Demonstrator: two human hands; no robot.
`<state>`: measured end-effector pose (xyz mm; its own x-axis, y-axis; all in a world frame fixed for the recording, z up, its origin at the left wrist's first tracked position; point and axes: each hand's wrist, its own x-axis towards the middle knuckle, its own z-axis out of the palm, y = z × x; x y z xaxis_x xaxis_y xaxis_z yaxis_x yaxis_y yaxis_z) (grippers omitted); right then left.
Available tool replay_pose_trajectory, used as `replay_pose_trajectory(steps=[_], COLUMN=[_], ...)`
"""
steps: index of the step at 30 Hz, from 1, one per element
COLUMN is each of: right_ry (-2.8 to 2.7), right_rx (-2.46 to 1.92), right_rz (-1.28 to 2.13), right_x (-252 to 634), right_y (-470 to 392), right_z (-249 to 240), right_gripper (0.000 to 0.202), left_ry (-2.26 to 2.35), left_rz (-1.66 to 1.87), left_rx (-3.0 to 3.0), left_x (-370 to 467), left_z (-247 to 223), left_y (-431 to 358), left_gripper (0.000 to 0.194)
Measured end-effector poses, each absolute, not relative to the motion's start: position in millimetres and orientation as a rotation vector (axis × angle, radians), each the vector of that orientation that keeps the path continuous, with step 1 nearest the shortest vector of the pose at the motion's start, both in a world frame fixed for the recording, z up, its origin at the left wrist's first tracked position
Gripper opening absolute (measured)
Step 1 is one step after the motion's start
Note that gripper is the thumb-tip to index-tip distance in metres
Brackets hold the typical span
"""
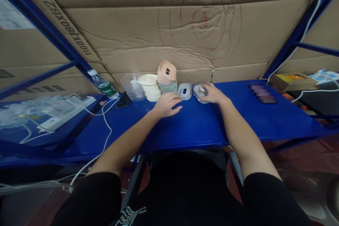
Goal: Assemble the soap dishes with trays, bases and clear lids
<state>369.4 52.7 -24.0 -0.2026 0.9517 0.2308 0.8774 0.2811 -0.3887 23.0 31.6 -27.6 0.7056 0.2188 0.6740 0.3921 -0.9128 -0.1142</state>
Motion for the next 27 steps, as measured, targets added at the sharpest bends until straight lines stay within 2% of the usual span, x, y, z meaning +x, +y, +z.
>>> replay_pose_trajectory(steps=[9, 12, 15, 19, 22, 24, 27], right_ry=[-1.872, -1.598, -1.447, -1.490, -1.578, -1.593, -1.511], right_rx=[-1.385, -1.262, -1.143, -1.115, -1.130, -1.112, -1.059], right_rz=[0.125, 0.210, 0.514, 0.741, 0.869, 0.918, 0.877], right_x=[367, 363, 354, 329, 309, 303, 305], right_y=[38, 32, 27, 16, 8, 5, 7], right_z=[-4, 6, 13, 18, 21, 23, 25], right_gripper=[0.068, 0.082, 0.097, 0.091, 0.086, 0.092, 0.105], left_ry=[-0.527, -0.563, -0.632, -0.622, -0.578, -0.579, -0.639], left_rz=[-0.977, -1.009, -1.037, -1.035, -1.001, -0.986, -1.096], left_rx=[-2.670, -2.582, -2.515, -2.481, -2.516, -2.565, -2.551], left_x=[22, 23, 23, 23, 22, 20, 9], left_z=[-26, -28, -29, -25, -19, -16, -12], left_y=[31, 31, 30, 26, 22, 23, 32], left_gripper=[0.028, 0.026, 0.027, 0.041, 0.032, 0.022, 0.036])
